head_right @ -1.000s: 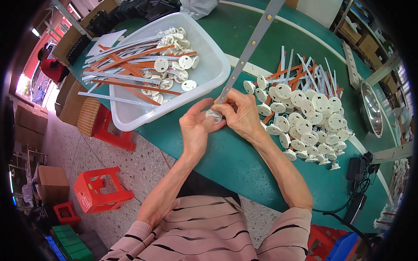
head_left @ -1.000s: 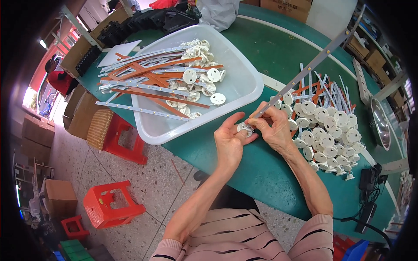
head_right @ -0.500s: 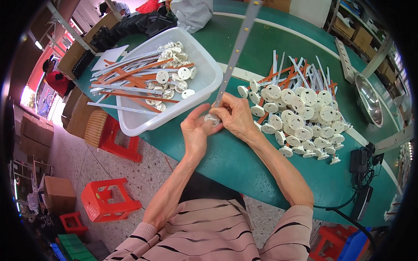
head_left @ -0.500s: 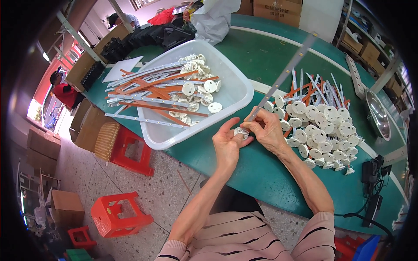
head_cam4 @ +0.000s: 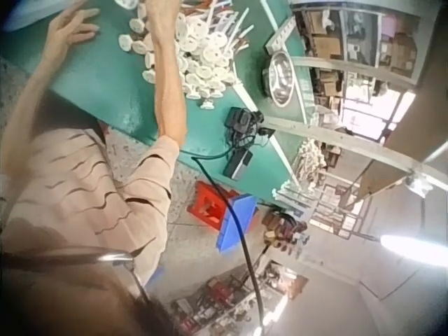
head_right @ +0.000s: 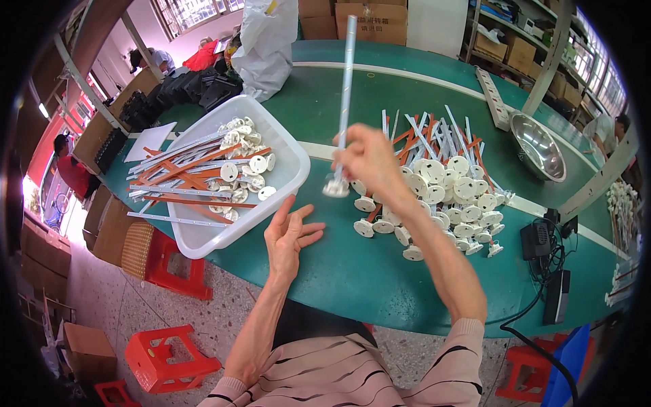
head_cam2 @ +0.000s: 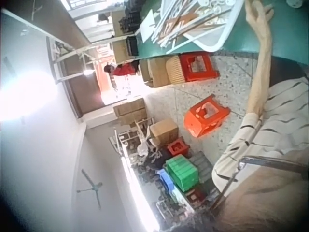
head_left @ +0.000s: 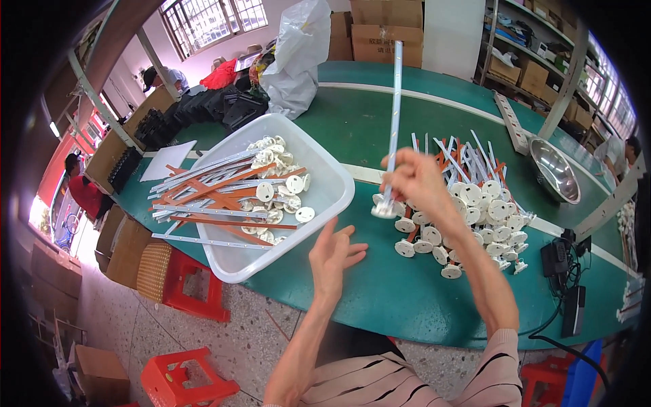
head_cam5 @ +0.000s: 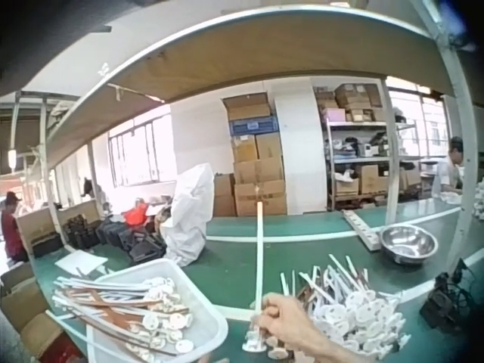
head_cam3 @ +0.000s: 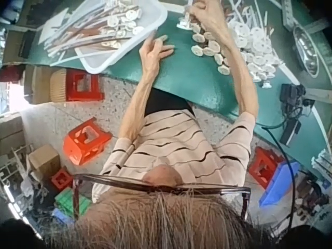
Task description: The person assembles LED light strips by attaching plastic round bases to the ends of the strips using tweezers.
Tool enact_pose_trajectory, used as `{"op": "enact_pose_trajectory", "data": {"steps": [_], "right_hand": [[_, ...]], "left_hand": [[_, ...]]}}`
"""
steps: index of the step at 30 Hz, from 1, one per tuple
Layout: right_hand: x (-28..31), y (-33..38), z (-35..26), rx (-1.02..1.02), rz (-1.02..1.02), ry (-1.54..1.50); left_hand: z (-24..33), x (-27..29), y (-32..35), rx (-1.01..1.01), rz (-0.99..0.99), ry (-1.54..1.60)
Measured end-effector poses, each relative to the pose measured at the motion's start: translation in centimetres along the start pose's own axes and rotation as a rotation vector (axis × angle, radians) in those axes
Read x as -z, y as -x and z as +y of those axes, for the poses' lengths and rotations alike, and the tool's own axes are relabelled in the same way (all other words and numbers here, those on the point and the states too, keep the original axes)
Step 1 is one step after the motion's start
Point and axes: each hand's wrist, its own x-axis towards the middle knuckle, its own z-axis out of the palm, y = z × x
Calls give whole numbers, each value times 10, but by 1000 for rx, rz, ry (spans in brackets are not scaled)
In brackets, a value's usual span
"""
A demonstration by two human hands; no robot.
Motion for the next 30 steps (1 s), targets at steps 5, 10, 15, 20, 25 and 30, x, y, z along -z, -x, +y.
{"op": "enact_pose_trajectory", "data": {"steps": [5, 10, 15, 20, 25, 30], "right_hand": [[28, -60, -3, -264, 78, 278], [8, -93, 29, -381, 87, 471], [-15, -98, 45, -472, -25, 707], [-23, -95, 49, -225, -36, 1273], [-48, -79, 6, 145, 65, 1307], [-124, -73, -19, 427, -62, 874]], "left_hand": [[-2, -4, -2, 0, 2, -15], [-3, -8, -2, 25, 3, -28], [-1, -3, 0, 24, 10, -61], [-6, -6, -4, 49, -5, -18], [-9, -1, -3, 45, -23, -13], [-6, 3, 1, 37, -34, -63]]}}
